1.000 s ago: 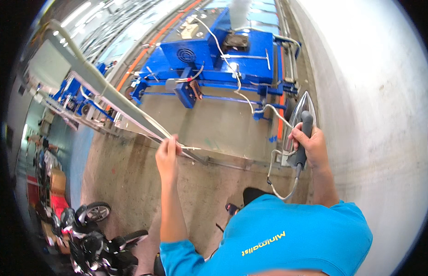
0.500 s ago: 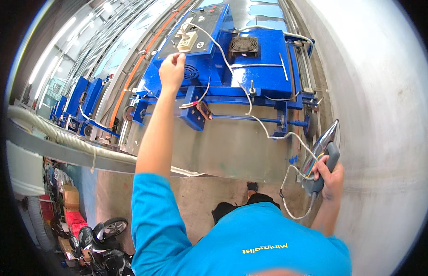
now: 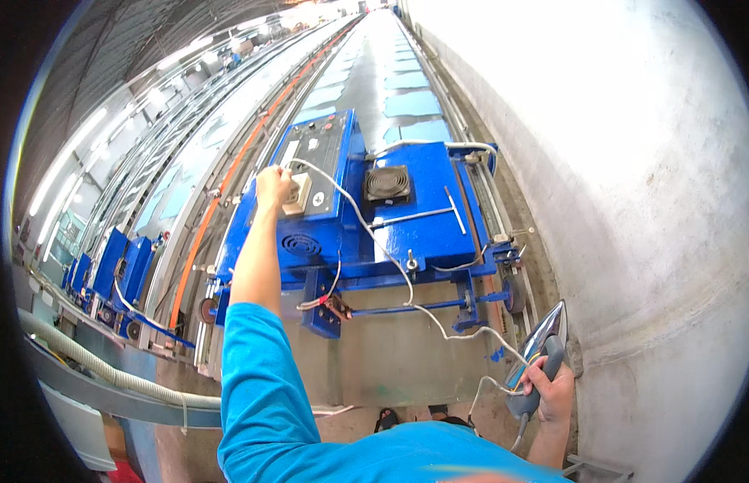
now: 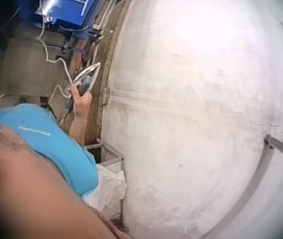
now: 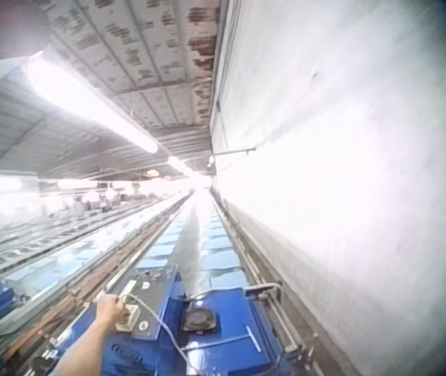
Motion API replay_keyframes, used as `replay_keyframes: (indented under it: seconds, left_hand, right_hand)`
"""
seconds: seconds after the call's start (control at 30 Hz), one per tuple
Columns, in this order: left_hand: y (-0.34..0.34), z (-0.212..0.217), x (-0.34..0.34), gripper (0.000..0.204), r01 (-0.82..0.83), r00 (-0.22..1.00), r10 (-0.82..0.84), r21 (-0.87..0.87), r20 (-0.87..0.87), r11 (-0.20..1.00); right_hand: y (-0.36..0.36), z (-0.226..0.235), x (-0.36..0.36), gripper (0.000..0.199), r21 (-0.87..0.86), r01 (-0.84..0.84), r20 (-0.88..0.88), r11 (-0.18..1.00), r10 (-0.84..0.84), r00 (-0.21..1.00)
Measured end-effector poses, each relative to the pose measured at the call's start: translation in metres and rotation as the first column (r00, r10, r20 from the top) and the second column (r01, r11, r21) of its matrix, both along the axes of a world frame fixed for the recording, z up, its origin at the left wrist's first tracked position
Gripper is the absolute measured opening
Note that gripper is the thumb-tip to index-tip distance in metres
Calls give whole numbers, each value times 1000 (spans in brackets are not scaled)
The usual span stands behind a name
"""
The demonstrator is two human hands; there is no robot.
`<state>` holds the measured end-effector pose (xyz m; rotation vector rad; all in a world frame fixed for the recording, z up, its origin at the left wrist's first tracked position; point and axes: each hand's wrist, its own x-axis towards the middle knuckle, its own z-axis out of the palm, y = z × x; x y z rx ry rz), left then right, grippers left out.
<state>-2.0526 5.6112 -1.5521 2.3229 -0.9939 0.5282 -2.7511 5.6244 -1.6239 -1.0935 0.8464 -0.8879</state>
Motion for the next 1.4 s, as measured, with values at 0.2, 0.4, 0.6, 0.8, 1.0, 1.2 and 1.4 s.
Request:
replay_keyframes:
  seconds: [0.2, 0.4, 0.6, 0.8, 1.0, 1.2, 1.4]
  left_hand:
    - [17, -27, 14, 33, -56, 981, 83, -151, 175, 987]
    - [4, 161, -60, 37, 224, 952, -96, -447, 291, 866]
    - [15, 103, -254, 26, 332, 937, -322, -646, 139, 688]
    - [155, -74, -410, 13, 731, 400, -894, -518, -202, 444]
    - [332, -111, -442, 21, 631, 490, -727, -380, -482, 676]
    - [539, -161, -470, 26, 180, 632, -355, -315, -689, 932]
    - [745, -220, -488, 26, -521, 472, 73, -211, -878, 827]
  right_hand:
    - [2, -5, 2, 19, 3, 9, -29, 1000, -9, 1000]
    - [3, -13, -7, 13, -4, 45, -54, 999, -45, 998]
    - [-26, -18, -24, 13, -71, 46, 22, 996, -44, 999]
    - [-18, 36, -28, 13, -398, -250, -308, 883, 128, 943]
    - [56, 103, -33, 13, -225, -563, -625, 795, 326, 709]
    - [219, 145, 42, 11, -13, -870, -700, 492, 617, 359]
    - [335, 89, 166, 10, -149, -930, -672, -335, 725, -154]
